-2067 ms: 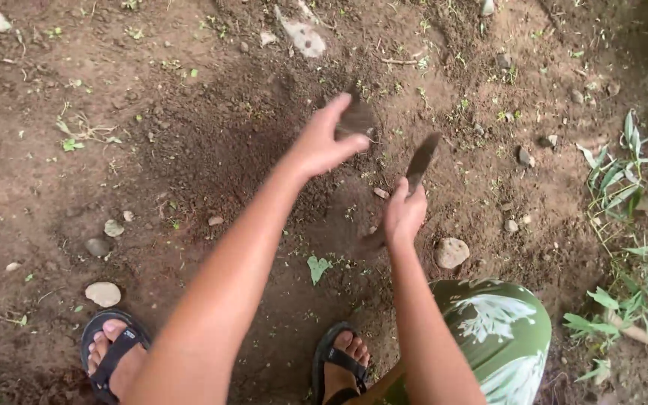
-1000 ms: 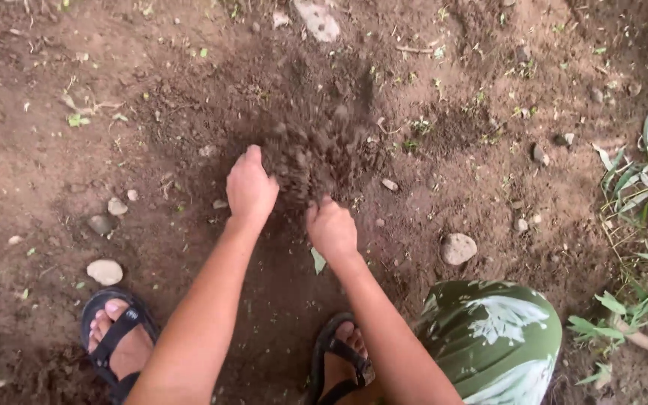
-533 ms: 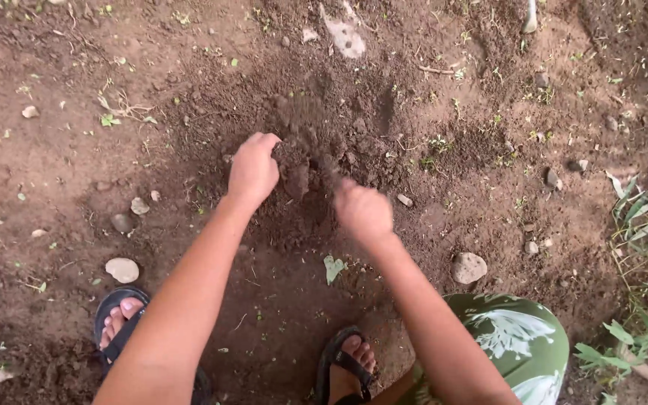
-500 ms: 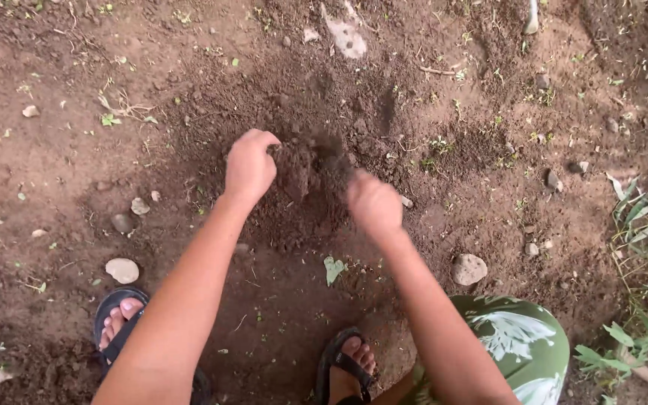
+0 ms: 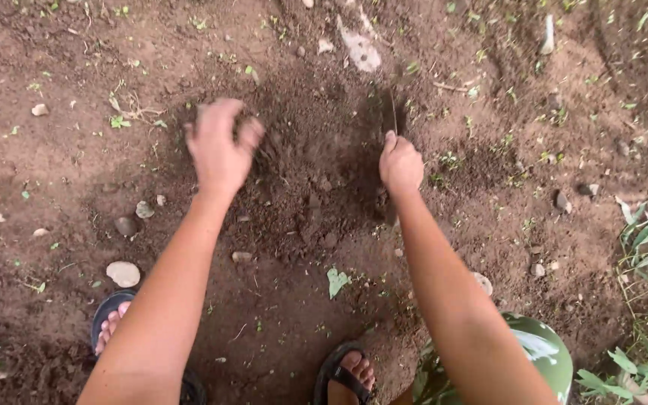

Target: Dig soil with hands and a small shovel, and fill a blue plastic container with the soil.

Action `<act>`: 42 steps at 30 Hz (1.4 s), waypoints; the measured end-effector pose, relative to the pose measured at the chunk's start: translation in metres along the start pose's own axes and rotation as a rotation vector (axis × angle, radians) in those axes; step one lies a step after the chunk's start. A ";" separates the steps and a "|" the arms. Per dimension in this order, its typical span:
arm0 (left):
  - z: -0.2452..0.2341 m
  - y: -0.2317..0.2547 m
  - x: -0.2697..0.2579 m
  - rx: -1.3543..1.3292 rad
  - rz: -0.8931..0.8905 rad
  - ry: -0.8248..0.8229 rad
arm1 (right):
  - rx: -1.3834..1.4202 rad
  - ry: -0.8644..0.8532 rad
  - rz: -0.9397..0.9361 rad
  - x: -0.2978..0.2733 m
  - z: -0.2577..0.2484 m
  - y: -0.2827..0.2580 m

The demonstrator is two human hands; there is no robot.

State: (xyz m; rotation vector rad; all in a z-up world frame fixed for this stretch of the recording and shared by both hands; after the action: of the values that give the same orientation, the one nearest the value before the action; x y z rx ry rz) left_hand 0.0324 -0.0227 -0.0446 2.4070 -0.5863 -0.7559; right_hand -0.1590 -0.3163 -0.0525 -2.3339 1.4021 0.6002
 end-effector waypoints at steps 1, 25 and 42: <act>0.017 -0.009 -0.012 0.000 -0.008 -0.003 | -0.003 -0.008 -0.002 0.005 0.011 0.002; 0.118 0.019 -0.054 -1.517 -0.554 0.655 | 1.374 -0.534 -0.011 -0.053 0.214 0.008; -0.078 -0.046 -0.240 -1.905 -0.528 1.410 | 0.474 -0.387 -1.122 -0.264 0.124 -0.204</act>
State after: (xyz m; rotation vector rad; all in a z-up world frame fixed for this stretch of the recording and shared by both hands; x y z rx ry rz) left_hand -0.0882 0.1707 0.0737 0.6605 0.9832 0.3687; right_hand -0.1098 0.0331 -0.0032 -2.0188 -0.0448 0.2805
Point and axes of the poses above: each hand's wrist, its own x-axis towards the middle knuckle, its own z-axis out of the palm, y = z × x, the point moved 4 cm from there along x, towards the middle knuckle, and after that the axes turned 2 degrees about -y, right-handed, at the moved point
